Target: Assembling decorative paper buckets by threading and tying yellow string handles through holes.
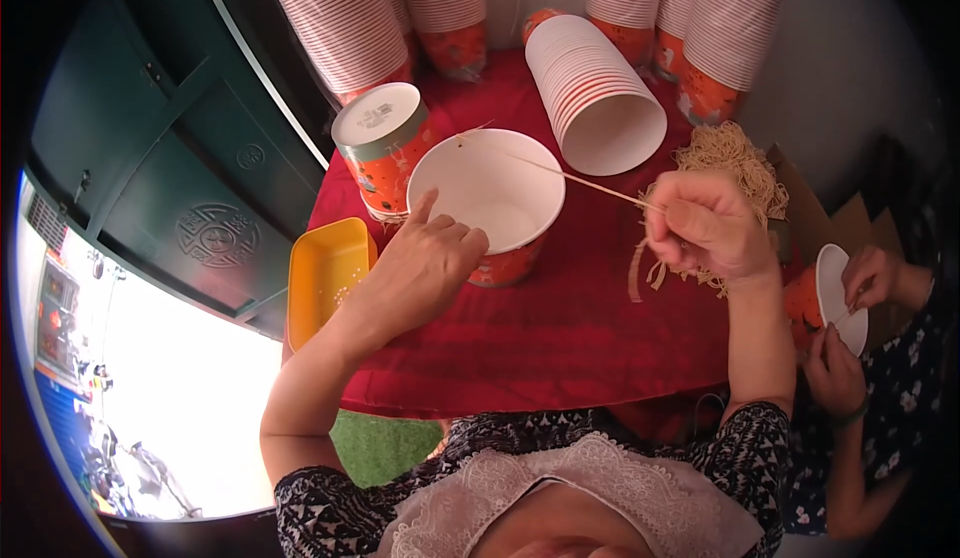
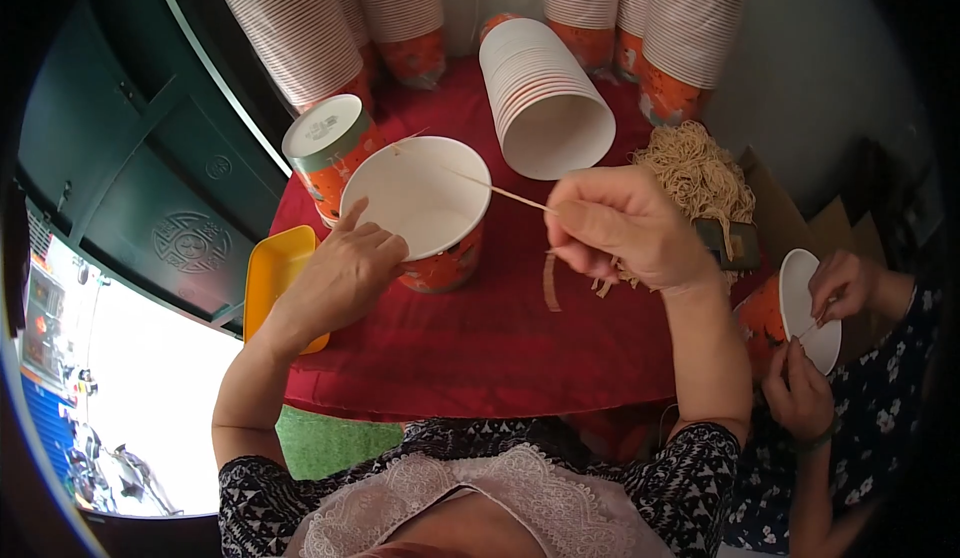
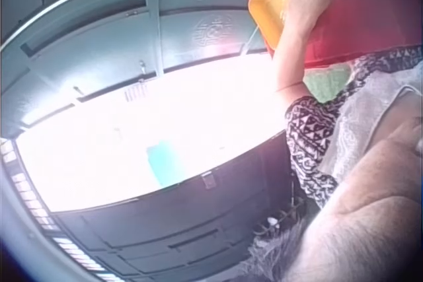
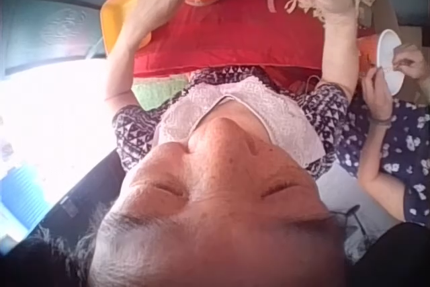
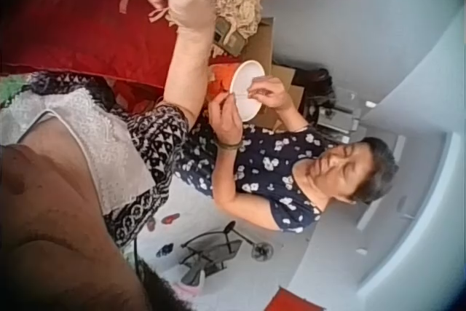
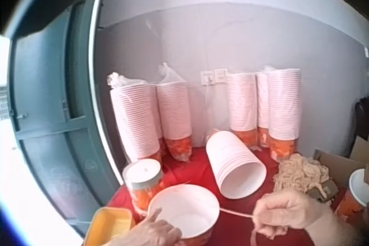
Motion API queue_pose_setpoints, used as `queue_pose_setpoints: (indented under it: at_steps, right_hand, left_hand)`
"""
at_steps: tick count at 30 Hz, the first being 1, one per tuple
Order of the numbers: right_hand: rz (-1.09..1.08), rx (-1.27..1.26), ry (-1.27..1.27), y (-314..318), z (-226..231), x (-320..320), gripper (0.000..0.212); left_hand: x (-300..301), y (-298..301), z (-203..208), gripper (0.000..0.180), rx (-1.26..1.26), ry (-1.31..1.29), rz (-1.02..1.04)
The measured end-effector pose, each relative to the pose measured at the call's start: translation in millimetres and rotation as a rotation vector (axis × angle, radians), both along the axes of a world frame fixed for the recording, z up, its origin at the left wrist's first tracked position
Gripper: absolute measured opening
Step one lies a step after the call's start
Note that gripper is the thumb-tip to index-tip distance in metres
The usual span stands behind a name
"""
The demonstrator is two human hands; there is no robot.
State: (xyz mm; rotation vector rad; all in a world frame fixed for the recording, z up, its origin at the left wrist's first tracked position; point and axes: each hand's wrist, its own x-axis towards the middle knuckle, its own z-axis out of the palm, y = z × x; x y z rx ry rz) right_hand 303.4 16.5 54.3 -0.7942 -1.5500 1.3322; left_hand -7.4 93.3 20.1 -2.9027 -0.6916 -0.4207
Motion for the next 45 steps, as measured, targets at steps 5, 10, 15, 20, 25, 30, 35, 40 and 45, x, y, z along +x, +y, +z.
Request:
queue_pose_setpoints:
  at_steps: [5,10,15,20,25,30,35,40,45]
  right_hand:
    - [0.162,-0.146,0.464,16,-25,-32,0.033]
    - [0.133,-0.230,0.608,19,-31,-50,0.031]
    - [0.170,-0.223,0.647,16,-35,-58,0.031]
    - [0.034,-0.246,0.600,13,-43,-54,0.030]
    - [-0.360,-0.027,-0.058,5,-55,-47,0.026]
    - [-0.416,0.698,-0.111,8,-75,-61,0.024]
    - [-0.110,0.654,-0.237,12,-63,-73,0.052]
    - [-0.008,0.593,-0.312,23,-62,-77,0.056]
    - [0.048,0.628,-0.339,30,-46,-95,0.047]
  left_hand:
    - [12,-15,8,0.034,0.070,-0.172,0.016]
    - [24,-30,4,0.045,-0.080,-0.433,-0.087]
    - [50,-37,-12,0.028,-0.127,-0.608,-0.070]
    - [50,-40,-16,0.014,-0.059,-0.603,-0.018]
    - [39,-43,-15,0.011,0.018,-0.545,0.062]
    - [35,-46,-9,0.012,0.081,-0.492,0.078]
    - [29,-52,-5,0.013,0.094,-0.473,0.077]
    - [20,-63,2,0.016,0.103,-0.507,0.056]
    - [5,-71,14,0.021,0.150,-0.579,0.077]
